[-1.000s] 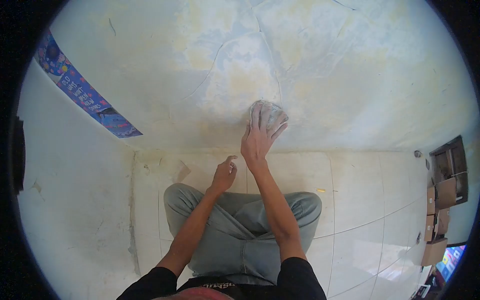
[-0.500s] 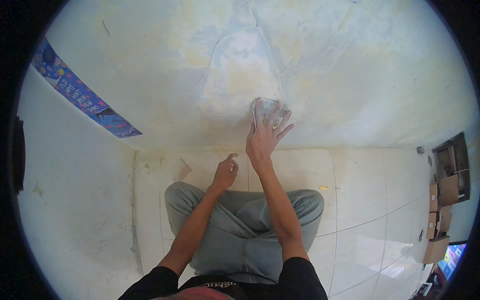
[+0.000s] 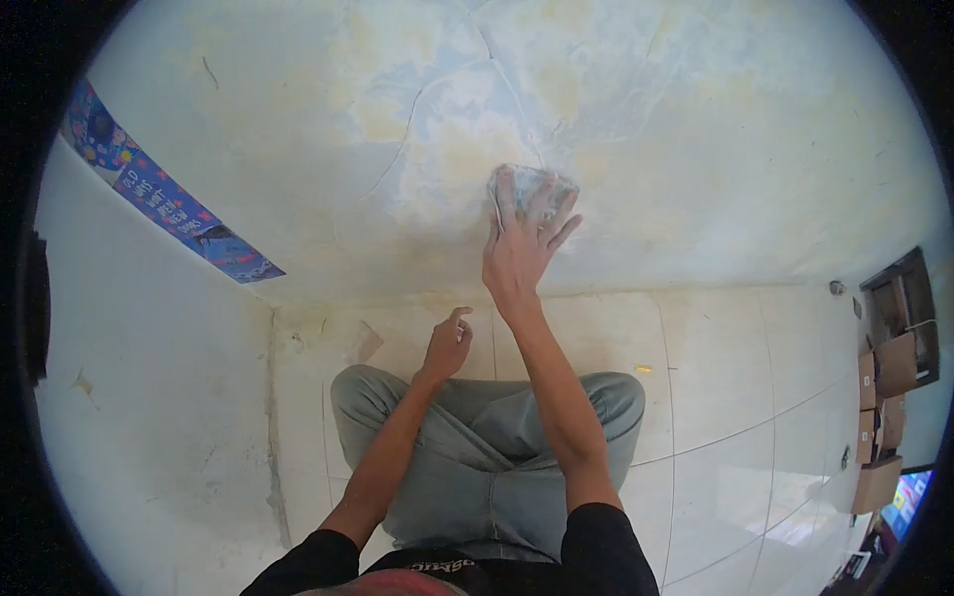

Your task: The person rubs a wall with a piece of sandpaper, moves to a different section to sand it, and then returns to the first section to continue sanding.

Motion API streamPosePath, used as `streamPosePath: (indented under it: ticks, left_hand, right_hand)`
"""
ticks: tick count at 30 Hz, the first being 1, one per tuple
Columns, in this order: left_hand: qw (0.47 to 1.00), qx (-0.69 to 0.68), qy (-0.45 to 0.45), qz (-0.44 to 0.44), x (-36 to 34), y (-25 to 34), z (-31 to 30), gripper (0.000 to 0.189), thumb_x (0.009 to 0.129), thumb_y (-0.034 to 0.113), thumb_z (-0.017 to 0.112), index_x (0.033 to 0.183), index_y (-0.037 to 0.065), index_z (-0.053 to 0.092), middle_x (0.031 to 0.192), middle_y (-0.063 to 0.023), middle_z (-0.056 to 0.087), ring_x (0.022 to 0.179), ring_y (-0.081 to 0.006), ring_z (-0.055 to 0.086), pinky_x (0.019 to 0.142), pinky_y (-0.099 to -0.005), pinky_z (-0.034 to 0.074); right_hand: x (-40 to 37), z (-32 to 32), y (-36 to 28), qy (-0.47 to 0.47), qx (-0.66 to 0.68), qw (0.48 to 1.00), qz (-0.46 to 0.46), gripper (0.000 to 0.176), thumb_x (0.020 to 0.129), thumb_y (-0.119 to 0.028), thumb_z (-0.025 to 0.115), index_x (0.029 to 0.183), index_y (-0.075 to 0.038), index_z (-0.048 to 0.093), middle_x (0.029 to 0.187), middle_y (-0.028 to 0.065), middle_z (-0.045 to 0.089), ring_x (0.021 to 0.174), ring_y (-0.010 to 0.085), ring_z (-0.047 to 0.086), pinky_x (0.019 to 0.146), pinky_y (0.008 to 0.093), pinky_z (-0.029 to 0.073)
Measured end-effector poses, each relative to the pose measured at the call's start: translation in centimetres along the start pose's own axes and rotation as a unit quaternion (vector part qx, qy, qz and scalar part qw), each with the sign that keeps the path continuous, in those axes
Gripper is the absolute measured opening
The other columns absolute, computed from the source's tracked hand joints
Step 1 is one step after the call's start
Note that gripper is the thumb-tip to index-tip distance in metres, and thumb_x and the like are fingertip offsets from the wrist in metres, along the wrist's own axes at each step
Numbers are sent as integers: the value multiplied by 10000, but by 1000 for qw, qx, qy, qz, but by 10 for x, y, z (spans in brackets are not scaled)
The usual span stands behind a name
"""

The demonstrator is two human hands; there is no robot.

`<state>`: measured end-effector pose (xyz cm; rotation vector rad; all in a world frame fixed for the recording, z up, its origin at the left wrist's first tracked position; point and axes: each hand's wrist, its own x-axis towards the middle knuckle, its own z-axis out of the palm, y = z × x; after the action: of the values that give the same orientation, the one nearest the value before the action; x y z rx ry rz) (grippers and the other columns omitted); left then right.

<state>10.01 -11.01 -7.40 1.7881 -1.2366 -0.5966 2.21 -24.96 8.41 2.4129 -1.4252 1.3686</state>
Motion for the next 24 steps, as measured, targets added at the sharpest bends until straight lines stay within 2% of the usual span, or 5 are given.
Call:
streamPosePath:
  ticks: [6, 12, 15, 22, 24]
  left_hand:
    - [1000, 6, 6, 17, 0, -1, 1, 372, 881, 41, 577, 1250, 50, 536, 870, -155, 657, 775, -302, 637, 718, -400, 507]
    - [1000, 4, 3, 6, 2, 4, -2, 366, 885, 43, 572, 1250, 41, 540, 867, -168, 660, 774, -312, 643, 708, -409, 506]
    - [1000, 6, 5, 2, 0, 5, -1, 364, 887, 42, 566, 1250, 39, 541, 871, -176, 662, 771, -317, 645, 708, -412, 506]
    - [1000, -8, 5, 3, -1, 6, -1, 354, 892, 50, 566, 1244, 45, 544, 875, -184, 663, 753, -313, 641, 708, -409, 508]
    - [1000, -7, 6, 2, 2, 4, -1, 355, 890, 50, 568, 1244, 47, 544, 876, -184, 663, 754, -313, 641, 710, -409, 508]
  right_hand:
    - [-33, 8, 13, -64, -27, 997, 22, 655, 923, -165, 597, 1521, -277, 354, 1605, 253, 98, 1449, 527, -2, 1132, 668, -3]
    - [2, -4, 0, 6, -12, 1000, -2, 651, 928, -160, 585, 1523, -283, 351, 1608, 253, 69, 1449, 526, -18, 1132, 666, -13]
    - [-7, -5, 1, -28, -26, 999, 24, 620, 945, -217, 580, 1510, -341, 359, 1602, 239, 139, 1442, 541, 11, 1133, 677, 25]
    - [-20, 1, 5, -58, -35, 997, 39, 631, 946, -167, 571, 1522, -296, 349, 1604, 264, 72, 1447, 528, -30, 1127, 673, -8]
    - [6, -7, -5, 4, -13, 1000, 10, 626, 949, -175, 568, 1522, -296, 349, 1605, 262, 67, 1446, 530, -29, 1127, 671, -18]
